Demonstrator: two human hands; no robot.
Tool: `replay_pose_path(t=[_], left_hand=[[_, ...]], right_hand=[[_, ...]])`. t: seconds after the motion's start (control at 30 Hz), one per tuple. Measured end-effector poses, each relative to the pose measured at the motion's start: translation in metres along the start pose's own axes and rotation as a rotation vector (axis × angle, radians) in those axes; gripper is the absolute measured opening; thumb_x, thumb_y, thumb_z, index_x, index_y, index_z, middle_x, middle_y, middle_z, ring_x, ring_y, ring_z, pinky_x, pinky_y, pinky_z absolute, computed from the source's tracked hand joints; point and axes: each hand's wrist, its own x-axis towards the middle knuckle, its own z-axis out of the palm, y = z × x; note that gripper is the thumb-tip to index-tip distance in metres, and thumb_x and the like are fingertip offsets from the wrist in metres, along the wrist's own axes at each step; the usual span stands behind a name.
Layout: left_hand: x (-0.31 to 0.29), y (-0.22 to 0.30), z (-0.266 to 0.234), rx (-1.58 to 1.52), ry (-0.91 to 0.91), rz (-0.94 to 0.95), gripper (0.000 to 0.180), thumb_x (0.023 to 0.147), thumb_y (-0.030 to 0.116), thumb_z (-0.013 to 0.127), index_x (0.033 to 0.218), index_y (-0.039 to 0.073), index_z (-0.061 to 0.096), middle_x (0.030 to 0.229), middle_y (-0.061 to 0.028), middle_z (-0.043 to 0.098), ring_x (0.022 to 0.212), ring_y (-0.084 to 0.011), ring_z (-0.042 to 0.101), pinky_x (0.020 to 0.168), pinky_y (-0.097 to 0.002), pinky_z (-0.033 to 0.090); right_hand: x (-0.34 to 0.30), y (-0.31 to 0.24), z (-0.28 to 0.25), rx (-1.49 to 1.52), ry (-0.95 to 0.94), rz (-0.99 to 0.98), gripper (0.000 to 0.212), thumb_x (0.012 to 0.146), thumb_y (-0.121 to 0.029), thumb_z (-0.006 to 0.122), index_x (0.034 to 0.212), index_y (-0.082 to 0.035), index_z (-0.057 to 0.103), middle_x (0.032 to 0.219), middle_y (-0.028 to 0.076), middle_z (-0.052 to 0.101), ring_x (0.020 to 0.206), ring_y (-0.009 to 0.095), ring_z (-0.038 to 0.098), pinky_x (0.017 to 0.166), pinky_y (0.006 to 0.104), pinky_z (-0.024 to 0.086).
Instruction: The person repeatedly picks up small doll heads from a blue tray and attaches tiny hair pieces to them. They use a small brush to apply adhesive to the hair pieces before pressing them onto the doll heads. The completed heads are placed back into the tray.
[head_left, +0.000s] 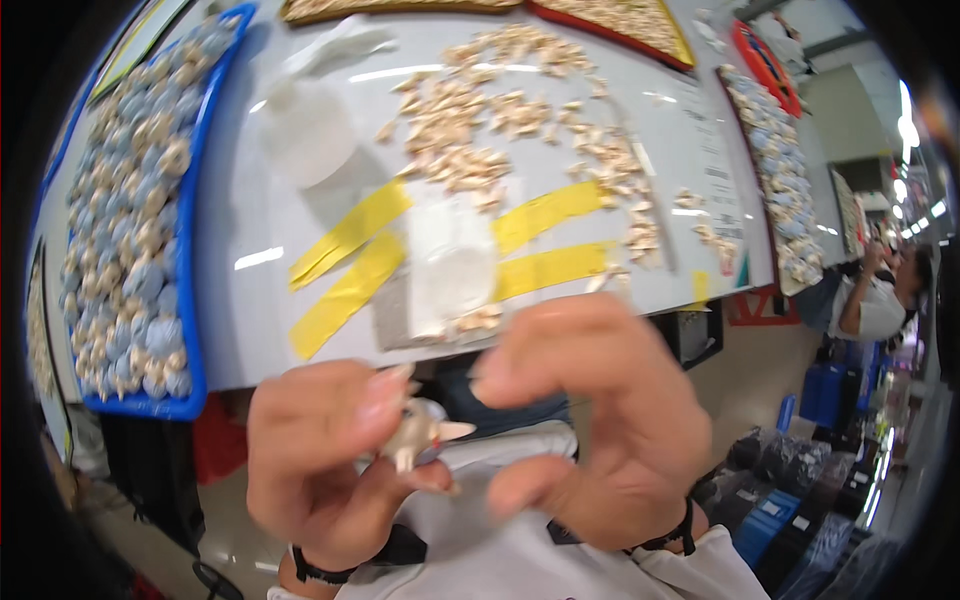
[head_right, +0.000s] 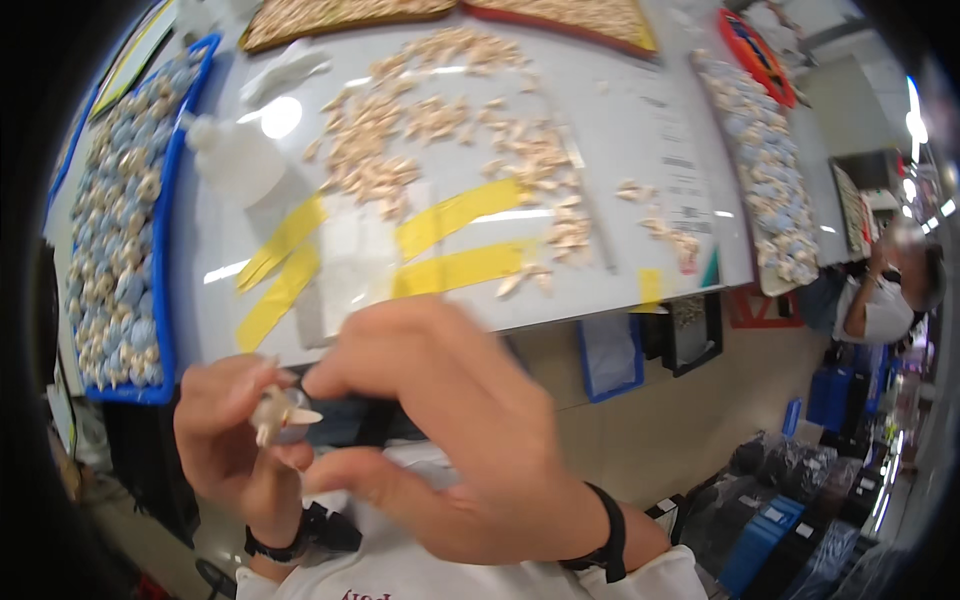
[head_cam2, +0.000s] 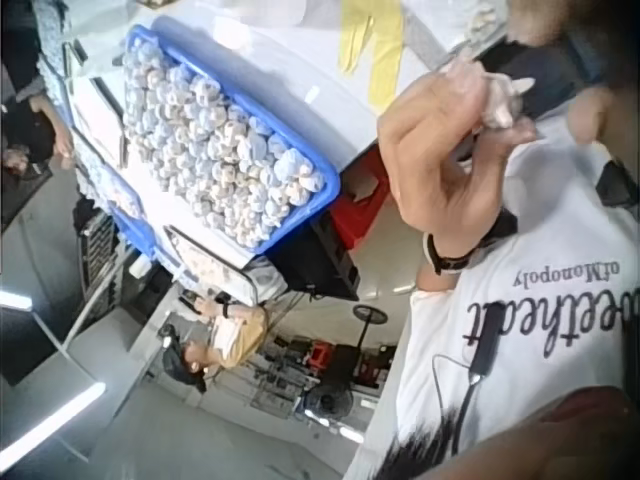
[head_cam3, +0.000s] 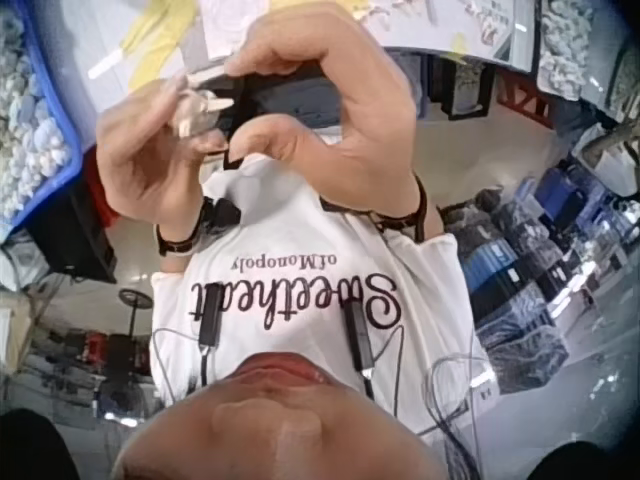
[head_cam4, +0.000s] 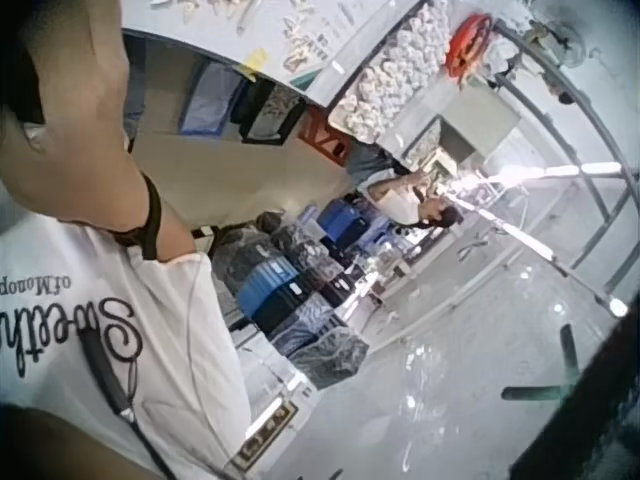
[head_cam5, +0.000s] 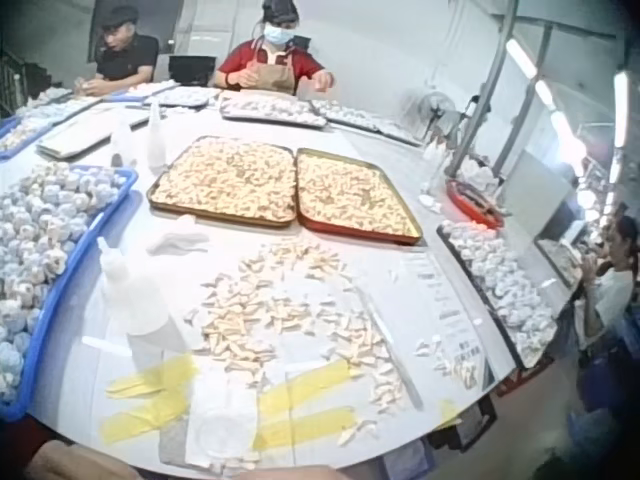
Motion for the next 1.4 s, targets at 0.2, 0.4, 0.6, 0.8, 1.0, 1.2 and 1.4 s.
replay_pose_path(t=[0.2,0.4,0.6,0.8,1.0,1.2,1.4], left_hand=[[0.004,0.010,0.006,0.518,-0.290,0.218,0.045,0.073,0.028,0.070,0.103,0.001,0.051,0.103,-0.0171,0.052,0.094,-0.0300,0.050,0.081,-0.0390,0.040],[0.017,0.004,-0.053,0.773,-0.039,0.054,0.033,0.082,0.011,0.058,0.111,-0.004,0.049,0.118,-0.0181,0.049,0.107,-0.0263,0.047,0.091,-0.0354,0.036],[0.033,0.003,-0.154,1.017,0.123,-0.187,0.034,0.091,0.018,0.046,0.120,0.000,0.047,0.125,-0.0098,0.046,0.112,-0.0191,0.045,0.093,-0.0310,0.036],[0.044,-0.008,-0.165,1.403,-0.153,-0.273,0.042,0.092,0.028,0.043,0.130,0.010,0.040,0.131,-0.0075,0.037,0.108,-0.0197,0.044,0.088,-0.0298,0.038],[0.062,-0.033,-0.184,1.121,-0.104,-0.255,0.030,0.090,0.006,0.044,0.120,0.006,0.048,0.125,-0.0079,0.040,0.088,-0.0114,0.048,0.073,-0.0238,0.043],[0.061,-0.021,-0.181,1.096,-0.122,-0.209,0.023,0.089,0.009,0.048,0.111,0.003,0.053,0.118,-0.0079,0.047,0.090,-0.0134,0.052,0.070,-0.0233,0.047],[0.061,-0.015,-0.195,1.325,-0.011,0.003,0.021,0.087,0.007,0.052,0.107,0.003,0.057,0.118,-0.0099,0.051,0.102,-0.0174,0.052,0.077,-0.0272,0.049]], right_hand=[[-0.012,-0.003,-0.043,0.038,0.008,0.338,0.034,0.077,-0.007,0.065,0.106,0.002,0.051,0.095,0.011,0.057,0.083,0.015,0.057,0.075,0.0258,0.046],[-0.037,0.035,-0.228,-1.037,0.465,0.376,0.020,0.078,-0.005,0.054,0.097,-0.002,0.056,0.087,0.006,0.058,0.076,0.015,0.056,0.066,0.0265,0.044],[-0.041,0.025,-0.227,-1.339,0.566,0.296,0.025,0.072,-0.005,0.058,0.097,-0.003,0.057,0.096,0.010,0.058,0.086,0.024,0.056,0.074,0.0336,0.044],[0.007,0.029,-0.162,-0.919,0.074,0.243,0.019,0.068,-0.003,0.061,0.087,-0.001,0.058,0.084,0.011,0.057,0.077,0.023,0.055,0.067,0.0301,0.042],[0.017,0.046,-0.159,-0.923,0.040,0.239,0.009,0.068,-0.004,0.061,0.074,0.000,0.055,0.074,0.010,0.054,0.075,0.026,0.052,0.066,0.0330,0.040],[0.017,0.051,-0.157,-1.067,0.130,0.005,0.011,0.072,0.000,0.058,0.082,0.000,0.054,0.080,0.012,0.056,0.080,0.024,0.054,0.075,0.0311,0.042],[0.006,0.032,-0.151,-0.590,0.379,0.215,0.010,0.079,0.001,0.059,0.089,0.002,0.055,0.085,0.002,0.056,0.079,0.008,0.052,0.074,0.0205,0.041]])
